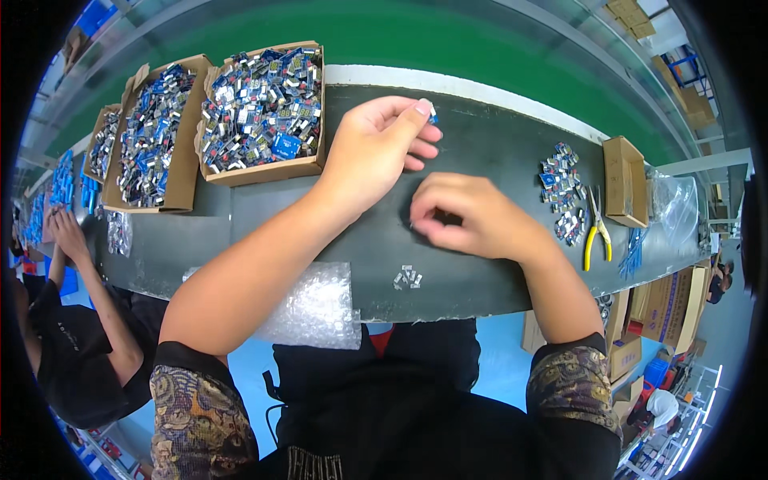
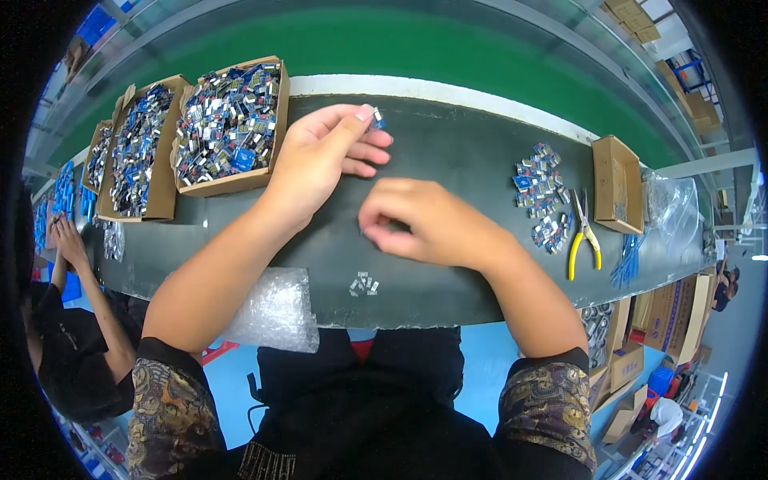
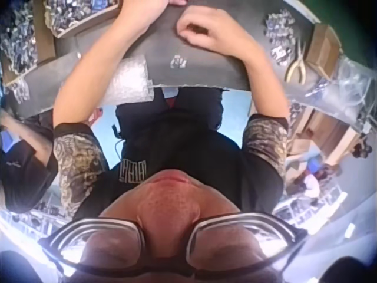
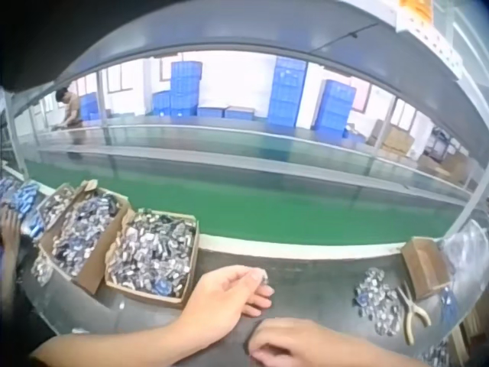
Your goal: Manually assemble and sort small electronic components into boxes at a production line workstation.
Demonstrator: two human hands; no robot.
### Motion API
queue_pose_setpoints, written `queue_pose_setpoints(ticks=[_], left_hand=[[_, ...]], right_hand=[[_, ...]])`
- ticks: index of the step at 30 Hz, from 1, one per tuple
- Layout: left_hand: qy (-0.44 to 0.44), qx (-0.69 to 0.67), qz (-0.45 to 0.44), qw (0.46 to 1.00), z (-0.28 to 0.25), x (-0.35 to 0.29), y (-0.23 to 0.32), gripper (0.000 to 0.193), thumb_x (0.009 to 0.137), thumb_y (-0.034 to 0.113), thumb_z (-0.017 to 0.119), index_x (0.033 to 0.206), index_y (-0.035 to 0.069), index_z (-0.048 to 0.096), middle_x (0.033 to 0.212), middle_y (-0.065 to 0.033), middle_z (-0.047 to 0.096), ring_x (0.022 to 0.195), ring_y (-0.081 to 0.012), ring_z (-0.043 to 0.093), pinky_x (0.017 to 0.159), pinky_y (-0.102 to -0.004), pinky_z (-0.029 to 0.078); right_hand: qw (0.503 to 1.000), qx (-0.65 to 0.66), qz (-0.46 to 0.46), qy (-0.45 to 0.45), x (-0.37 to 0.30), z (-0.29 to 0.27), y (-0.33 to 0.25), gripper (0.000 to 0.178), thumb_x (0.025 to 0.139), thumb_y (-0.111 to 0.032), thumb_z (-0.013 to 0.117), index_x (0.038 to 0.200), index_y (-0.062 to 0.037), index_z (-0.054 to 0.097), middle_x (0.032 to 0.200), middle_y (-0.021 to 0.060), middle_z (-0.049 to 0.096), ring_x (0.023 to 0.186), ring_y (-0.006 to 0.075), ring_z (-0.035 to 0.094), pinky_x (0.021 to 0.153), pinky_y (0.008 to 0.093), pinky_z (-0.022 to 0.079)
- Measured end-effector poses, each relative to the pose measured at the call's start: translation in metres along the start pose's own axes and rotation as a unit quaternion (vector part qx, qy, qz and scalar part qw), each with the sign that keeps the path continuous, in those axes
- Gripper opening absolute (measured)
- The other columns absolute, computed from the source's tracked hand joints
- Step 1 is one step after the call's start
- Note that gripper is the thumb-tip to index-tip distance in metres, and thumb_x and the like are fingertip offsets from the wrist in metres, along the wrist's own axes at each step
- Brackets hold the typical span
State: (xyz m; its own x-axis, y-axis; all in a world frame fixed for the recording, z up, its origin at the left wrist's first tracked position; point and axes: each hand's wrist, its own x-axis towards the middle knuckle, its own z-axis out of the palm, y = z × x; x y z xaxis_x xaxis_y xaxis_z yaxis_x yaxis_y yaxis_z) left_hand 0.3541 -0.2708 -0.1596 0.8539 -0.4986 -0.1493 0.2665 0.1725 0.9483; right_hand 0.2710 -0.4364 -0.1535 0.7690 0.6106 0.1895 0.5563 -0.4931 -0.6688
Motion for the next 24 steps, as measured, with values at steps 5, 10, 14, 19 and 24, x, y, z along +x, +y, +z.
queue_pose_setpoints(ticks=[5, 10, 14, 19, 24], left_hand=[[-0.008, 0.006, -0.031, 0.999, -0.002, -0.001, 0.004, 0.039, 0.1, 0.036, 0.055, 0.111, -0.002, 0.058, 0.096, -0.0128, 0.068, 0.08, -0.0174, 0.066, 0.067, -0.0282, 0.053], [-0.032, -0.02, -0.069, 0.997, 0.001, -0.005, 0.006, 0.037, 0.101, 0.035, 0.053, 0.112, -0.001, 0.058, 0.102, -0.0142, 0.07, 0.083, -0.0169, 0.068, 0.069, -0.0273, 0.054], [-0.038, -0.021, -0.066, 0.997, 0.003, -0.005, 0.008, 0.038, 0.101, 0.036, 0.052, 0.112, 0.001, 0.058, 0.108, -0.0155, 0.07, 0.085, -0.0171, 0.069, 0.071, -0.0278, 0.055], [-0.046, -0.028, -0.051, 0.997, -0.001, -0.003, 0.005, 0.036, 0.101, 0.037, 0.053, 0.111, 0.004, 0.06, 0.11, -0.0174, 0.069, 0.089, -0.0218, 0.07, 0.074, -0.0304, 0.056], [-0.075, -0.069, -0.08, 0.992, -0.001, -0.006, 0.007, 0.034, 0.101, 0.036, 0.052, 0.11, 0.004, 0.06, 0.105, -0.0172, 0.07, 0.086, -0.0222, 0.071, 0.072, -0.0303, 0.056]], right_hand=[[0.959, 0.073, 0.14, 0.237, -0.007, -0.015, 0.013, 0.013, 0.081, 0.003, 0.068, 0.092, -0.0005, 0.063, 0.084, 0.0055, 0.069, 0.076, 0.0123, 0.067, 0.068, 0.0245, 0.054], [0.945, 0.038, 0.127, 0.3, -0.004, -0.019, 0.017, 0.013, 0.083, 0.001, 0.069, 0.096, 0.0, 0.067, 0.089, 0.0069, 0.071, 0.081, 0.0137, 0.069, 0.072, 0.026, 0.055], [0.937, 0.04, 0.151, 0.312, -0.003, -0.022, 0.014, 0.013, 0.083, 0.0, 0.071, 0.096, 0.0001, 0.07, 0.091, 0.0076, 0.072, 0.083, 0.0141, 0.069, 0.074, 0.0267, 0.056], [0.918, 0.087, 0.179, 0.342, -0.003, -0.021, 0.012, 0.014, 0.08, -0.003, 0.075, 0.093, -0.0002, 0.069, 0.089, 0.0073, 0.072, 0.079, 0.0133, 0.068, 0.071, 0.026, 0.055], [0.939, 0.023, 0.136, 0.316, -0.003, -0.023, 0.013, 0.014, 0.077, -0.002, 0.077, 0.089, -0.0005, 0.069, 0.083, 0.0067, 0.068, 0.072, 0.013, 0.065, 0.065, 0.0257, 0.052]])
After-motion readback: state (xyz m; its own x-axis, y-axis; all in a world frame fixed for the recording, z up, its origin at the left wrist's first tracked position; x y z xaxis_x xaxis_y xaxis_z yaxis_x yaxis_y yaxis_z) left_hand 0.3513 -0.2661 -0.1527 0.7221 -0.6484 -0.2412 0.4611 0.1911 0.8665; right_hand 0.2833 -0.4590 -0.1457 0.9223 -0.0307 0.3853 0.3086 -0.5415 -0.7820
